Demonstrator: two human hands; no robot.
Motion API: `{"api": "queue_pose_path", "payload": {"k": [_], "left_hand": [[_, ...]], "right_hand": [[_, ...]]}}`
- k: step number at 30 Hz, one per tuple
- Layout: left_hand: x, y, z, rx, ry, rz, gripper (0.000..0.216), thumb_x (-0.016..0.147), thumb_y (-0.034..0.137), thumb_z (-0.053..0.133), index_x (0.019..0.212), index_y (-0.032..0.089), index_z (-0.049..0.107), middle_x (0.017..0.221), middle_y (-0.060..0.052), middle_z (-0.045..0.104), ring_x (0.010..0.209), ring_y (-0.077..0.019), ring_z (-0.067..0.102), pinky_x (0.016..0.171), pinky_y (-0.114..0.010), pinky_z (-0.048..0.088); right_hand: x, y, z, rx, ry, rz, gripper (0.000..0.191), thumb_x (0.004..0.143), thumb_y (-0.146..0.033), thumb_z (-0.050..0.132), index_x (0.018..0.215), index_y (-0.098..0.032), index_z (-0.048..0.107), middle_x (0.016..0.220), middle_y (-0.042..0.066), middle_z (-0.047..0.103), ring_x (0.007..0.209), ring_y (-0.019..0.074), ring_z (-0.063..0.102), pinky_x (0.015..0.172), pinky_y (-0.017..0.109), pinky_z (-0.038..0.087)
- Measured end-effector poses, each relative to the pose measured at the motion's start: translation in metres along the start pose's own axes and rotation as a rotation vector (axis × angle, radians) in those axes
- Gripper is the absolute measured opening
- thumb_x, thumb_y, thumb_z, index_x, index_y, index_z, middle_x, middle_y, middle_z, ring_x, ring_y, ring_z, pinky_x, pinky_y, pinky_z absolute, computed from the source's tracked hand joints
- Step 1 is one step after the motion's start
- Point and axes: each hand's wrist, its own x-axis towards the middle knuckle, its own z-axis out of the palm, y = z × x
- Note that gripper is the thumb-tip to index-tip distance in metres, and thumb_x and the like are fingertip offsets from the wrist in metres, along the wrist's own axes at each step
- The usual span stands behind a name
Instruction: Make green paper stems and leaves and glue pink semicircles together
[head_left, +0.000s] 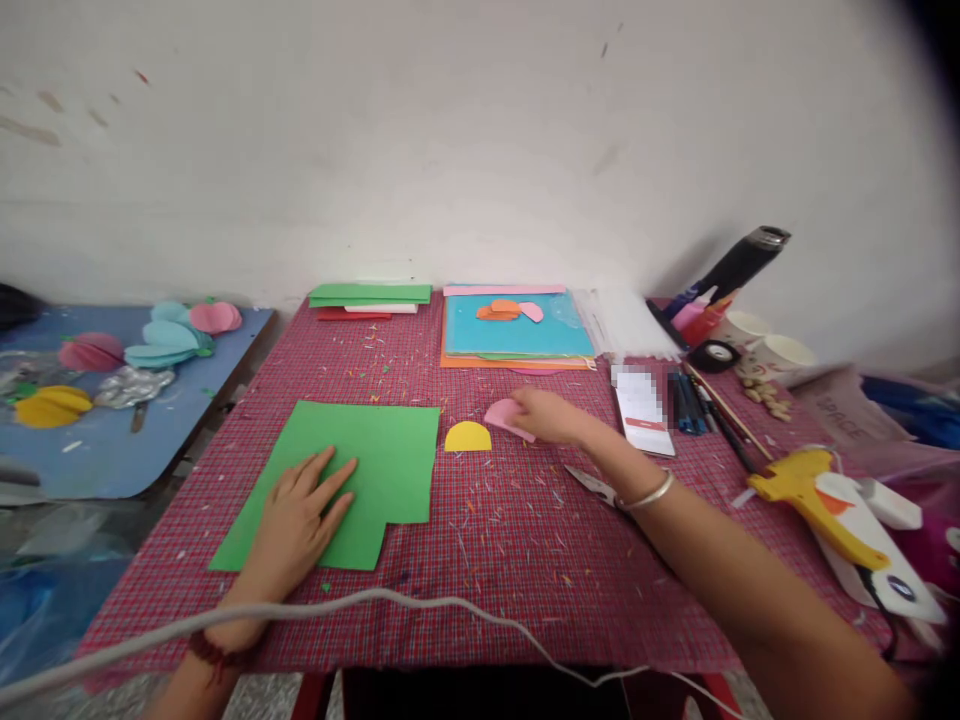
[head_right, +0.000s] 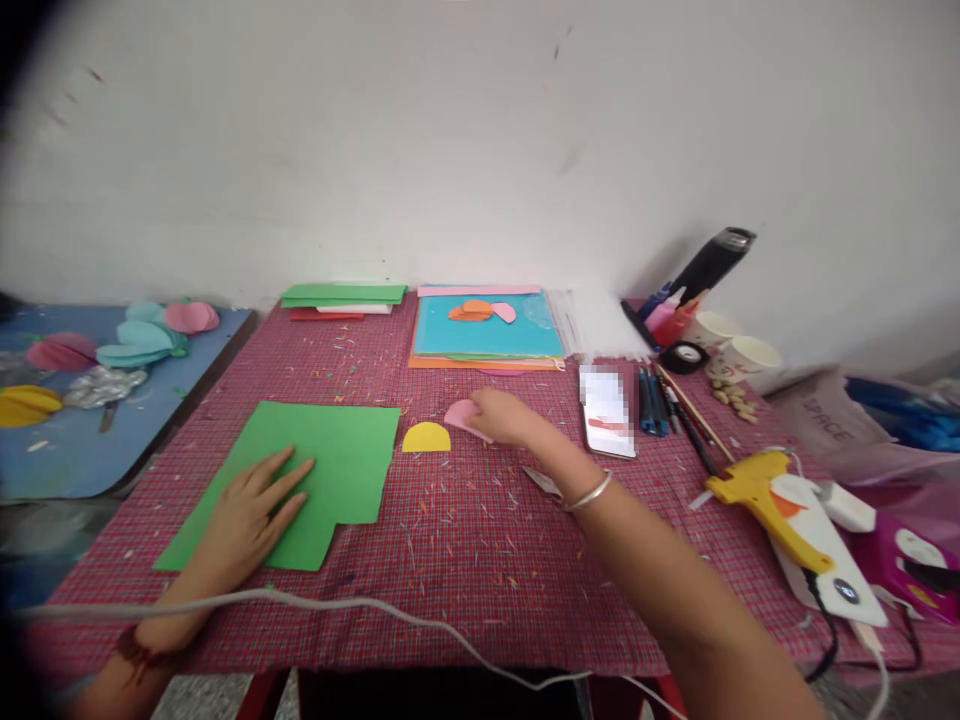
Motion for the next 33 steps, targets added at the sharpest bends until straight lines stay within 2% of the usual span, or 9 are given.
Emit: {"api": "queue_pose_path", "payload": {"k": [2,4,8,11,15,19,22,27,33], "left_hand": [[-0.001,0.0,-0.001,0.001,0.003,0.0,0.04,0.092,0.041,0.046,0.127,0.027,0.06,0.14,-0.011,0.05,0.124,-0.031,0.048,0.103,-0.05,0.038],[-0.001,0.001,-0.002,0.006,0.004,0.001,0.04,0.092,0.04,0.046,0.126,0.026,0.061,0.139,-0.012,0.051,0.124,-0.032,0.048,0.102,-0.05,0.039],[-0.001,0.003,-0.001,-0.015,0.007,0.001,0.04,0.092,0.039,0.045,0.126,0.025,0.061,0.139,-0.013,0.052,0.125,-0.0321,0.047,0.103,-0.051,0.038],[-0.002,0.0,-0.002,-0.066,0.048,-0.052,0.041,0.092,0.039,0.045,0.126,0.023,0.059,0.138,-0.013,0.051,0.126,-0.0322,0.045,0.104,-0.051,0.037],[-0.005,-0.012,-0.005,-0.099,0.201,-0.261,0.047,0.09,0.042,0.044,0.131,0.021,0.051,0.138,-0.016,0.047,0.127,-0.0345,0.044,0.104,-0.054,0.035],[-0.009,-0.022,-0.008,-0.099,0.203,-0.406,0.051,0.088,0.047,0.045,0.128,0.016,0.053,0.132,-0.019,0.05,0.122,-0.0379,0.047,0.101,-0.057,0.036],[-0.012,-0.023,-0.009,-0.147,0.213,-0.404,0.048,0.087,0.047,0.046,0.124,0.018,0.055,0.131,-0.017,0.05,0.121,-0.0367,0.048,0.101,-0.056,0.038],[-0.013,-0.022,-0.01,-0.179,0.249,-0.443,0.052,0.085,0.048,0.046,0.128,0.018,0.052,0.131,-0.016,0.049,0.122,-0.0372,0.046,0.103,-0.055,0.037],[-0.012,-0.026,-0.009,-0.189,0.255,-0.478,0.06,0.085,0.05,0.049,0.137,0.02,0.042,0.13,-0.016,0.05,0.124,-0.0385,0.045,0.104,-0.057,0.036]], "right_hand": [[0.001,-0.003,-0.008,0.043,0.001,-0.058,0.019,0.086,-0.021,0.048,0.092,-0.015,0.065,0.087,0.009,0.069,0.073,0.0194,0.061,0.06,0.027,0.041],[0.004,-0.015,-0.007,0.069,-0.017,-0.148,0.016,0.085,-0.024,0.053,0.092,-0.016,0.065,0.085,0.005,0.067,0.073,0.0174,0.061,0.061,0.025,0.042],[0.01,-0.046,0.016,0.045,-0.021,-0.27,0.007,0.078,-0.018,0.061,0.081,-0.015,0.067,0.093,0.009,0.065,0.091,0.0211,0.059,0.081,0.028,0.042],[0.012,-0.057,0.032,0.03,-0.005,-0.251,0.01,0.08,-0.017,0.056,0.081,-0.015,0.066,0.097,0.013,0.063,0.098,0.025,0.056,0.086,0.032,0.04],[0.009,-0.053,0.038,0.07,-0.028,-0.189,0.011,0.079,-0.019,0.057,0.086,-0.015,0.065,0.095,0.014,0.065,0.09,0.0257,0.06,0.078,0.032,0.042],[0.018,-0.042,0.03,0.176,-0.019,-0.147,0.03,0.078,-0.011,0.056,0.108,-0.016,0.061,0.101,0.009,0.069,0.088,0.0201,0.063,0.075,0.027,0.044],[0.045,-0.026,0.008,0.249,0.075,-0.095,0.045,0.081,-0.004,0.046,0.124,-0.015,0.052,0.118,0.009,0.065,0.098,0.0167,0.061,0.081,0.026,0.045],[0.114,-0.003,-0.031,0.289,0.201,-0.01,0.038,0.082,-0.006,0.045,0.116,-0.014,0.059,0.109,0.009,0.067,0.094,0.0182,0.061,0.083,0.03,0.046],[0.181,-0.004,-0.029,0.286,0.252,0.063,0.035,0.084,-0.008,0.046,0.115,-0.013,0.061,0.104,0.01,0.068,0.088,0.0202,0.062,0.077,0.03,0.048]]}}
